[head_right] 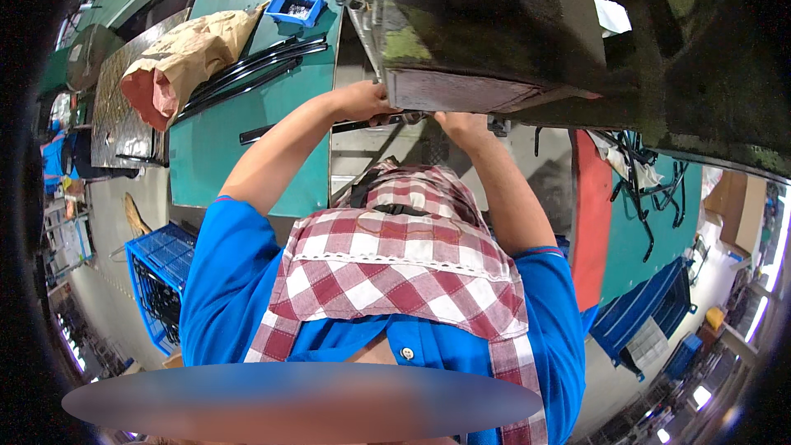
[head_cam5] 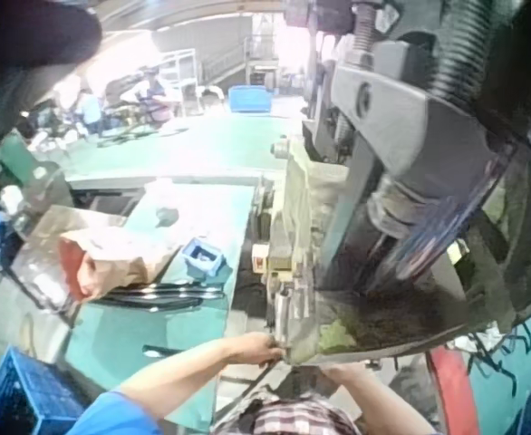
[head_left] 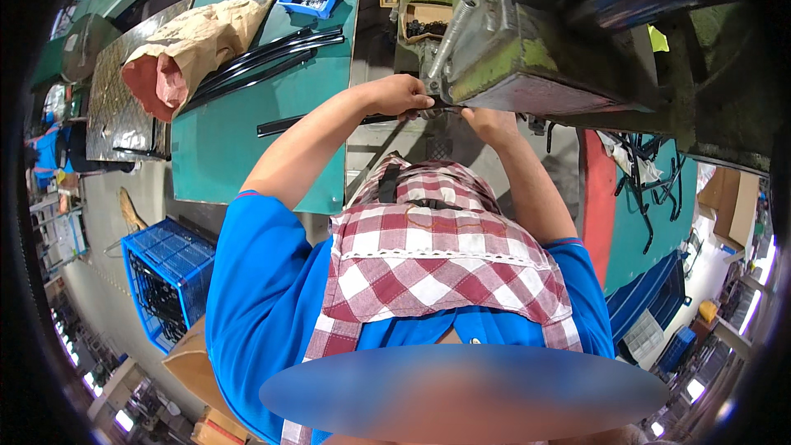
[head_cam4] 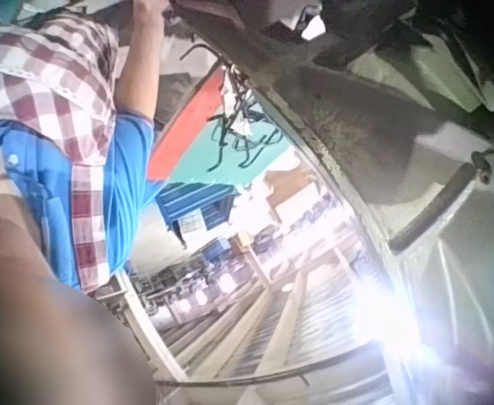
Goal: The person repeatedly picks up black metal rods, inserts them into a manual bending machine, and operates the lever to bend them. Finished bent rods are placed into a blue crate on the floor.
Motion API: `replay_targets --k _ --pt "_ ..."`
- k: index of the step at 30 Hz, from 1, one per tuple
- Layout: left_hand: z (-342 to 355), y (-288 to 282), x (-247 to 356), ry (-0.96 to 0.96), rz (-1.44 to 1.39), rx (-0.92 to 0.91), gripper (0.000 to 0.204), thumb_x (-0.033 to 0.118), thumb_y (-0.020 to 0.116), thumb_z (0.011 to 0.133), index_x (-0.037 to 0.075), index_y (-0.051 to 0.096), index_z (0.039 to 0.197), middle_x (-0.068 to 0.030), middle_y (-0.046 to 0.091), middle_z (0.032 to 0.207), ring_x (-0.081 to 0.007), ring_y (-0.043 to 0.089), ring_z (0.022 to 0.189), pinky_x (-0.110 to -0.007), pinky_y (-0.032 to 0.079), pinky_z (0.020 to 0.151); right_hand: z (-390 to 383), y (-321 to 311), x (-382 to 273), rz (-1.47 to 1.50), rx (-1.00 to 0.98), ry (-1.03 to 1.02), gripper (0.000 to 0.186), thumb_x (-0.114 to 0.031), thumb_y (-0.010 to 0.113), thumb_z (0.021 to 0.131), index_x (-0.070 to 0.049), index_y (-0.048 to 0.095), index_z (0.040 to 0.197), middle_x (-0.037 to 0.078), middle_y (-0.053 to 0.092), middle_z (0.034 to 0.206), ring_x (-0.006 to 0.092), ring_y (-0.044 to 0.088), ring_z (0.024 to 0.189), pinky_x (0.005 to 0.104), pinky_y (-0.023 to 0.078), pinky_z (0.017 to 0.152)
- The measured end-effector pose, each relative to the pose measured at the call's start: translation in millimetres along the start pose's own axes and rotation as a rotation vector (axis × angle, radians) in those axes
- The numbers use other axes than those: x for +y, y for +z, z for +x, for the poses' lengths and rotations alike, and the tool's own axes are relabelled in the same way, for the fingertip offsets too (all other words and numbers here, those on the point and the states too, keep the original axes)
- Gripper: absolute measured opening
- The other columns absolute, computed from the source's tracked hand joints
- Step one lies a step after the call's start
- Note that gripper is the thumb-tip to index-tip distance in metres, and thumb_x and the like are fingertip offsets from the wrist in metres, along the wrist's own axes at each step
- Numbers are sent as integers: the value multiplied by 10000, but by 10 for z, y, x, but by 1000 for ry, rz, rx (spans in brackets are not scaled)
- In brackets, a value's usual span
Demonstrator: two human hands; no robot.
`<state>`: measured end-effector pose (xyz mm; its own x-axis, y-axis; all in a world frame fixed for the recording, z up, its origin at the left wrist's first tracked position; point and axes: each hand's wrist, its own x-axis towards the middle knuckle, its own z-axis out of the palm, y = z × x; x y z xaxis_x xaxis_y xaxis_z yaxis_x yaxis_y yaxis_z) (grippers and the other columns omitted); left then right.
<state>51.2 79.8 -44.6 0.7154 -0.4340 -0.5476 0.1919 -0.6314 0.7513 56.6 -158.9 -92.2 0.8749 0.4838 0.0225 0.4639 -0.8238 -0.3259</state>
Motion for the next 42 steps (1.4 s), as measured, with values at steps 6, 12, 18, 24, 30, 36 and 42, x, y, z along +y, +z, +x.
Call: replay_targets --k 6,12,18,24,30,36,42 --pt "185 52 -8 65 -106 -75 313 321 586 932 17 627 872 -34 613 690 -126 559 604 -305 464 577 -162 82 239 -30 190 -93 310 -229 721 717 -67 683 978 142 664 997 349 626 905 472 494 766" --pt "125 43 103 42 -64 -117 265 255 568 948 1 621 897 -43 633 712 -122 570 624 -309 460 602 -125 -82 155 -72 401 -336 252 -201 726 717 -66 702 928 117 679 944 326 633 884 439 487 800" --pt "0 -45 110 61 182 -140 567 480 761 749 -32 651 966 -92 689 819 -170 643 760 -325 494 729 -113 -18 210 -45 453 -396 217 -194 717 727 -48 688 884 121 670 898 329 630 835 450 488 763" --pt "-103 -34 109 26 112 -137 567 476 743 771 -49 644 960 -89 680 824 -173 641 769 -328 491 738 -173 -19 166 -37 278 -221 228 -170 703 709 -28 675 885 162 652 857 367 623 783 471 487 731" --pt "-207 17 90 101 -120 -96 340 348 597 935 9 589 906 -16 556 687 -106 528 620 -282 430 577 -53 -378 -47 -50 124 -75 298 -215 639 780 -10 645 996 183 647 944 374 609 884 489 471 780" --pt "-319 430 109 46 -49 -43 317 330 598 935 16 563 903 9 497 658 -84 479 603 -281 382 539 -434 -657 -116 -8 -32 -10 362 -222 648 789 -159 578 1138 89 603 1084 321 586 1015 477 507 767" --pt "-307 1069 512 73 163 28 356 325 641 876 7 600 1030 -236 638 910 -375 618 876 -425 474 761 -988 -697 140 -119 219 -263 258 -120 646 714 -113 614 970 35 579 974 226 568 979 441 303 1048"
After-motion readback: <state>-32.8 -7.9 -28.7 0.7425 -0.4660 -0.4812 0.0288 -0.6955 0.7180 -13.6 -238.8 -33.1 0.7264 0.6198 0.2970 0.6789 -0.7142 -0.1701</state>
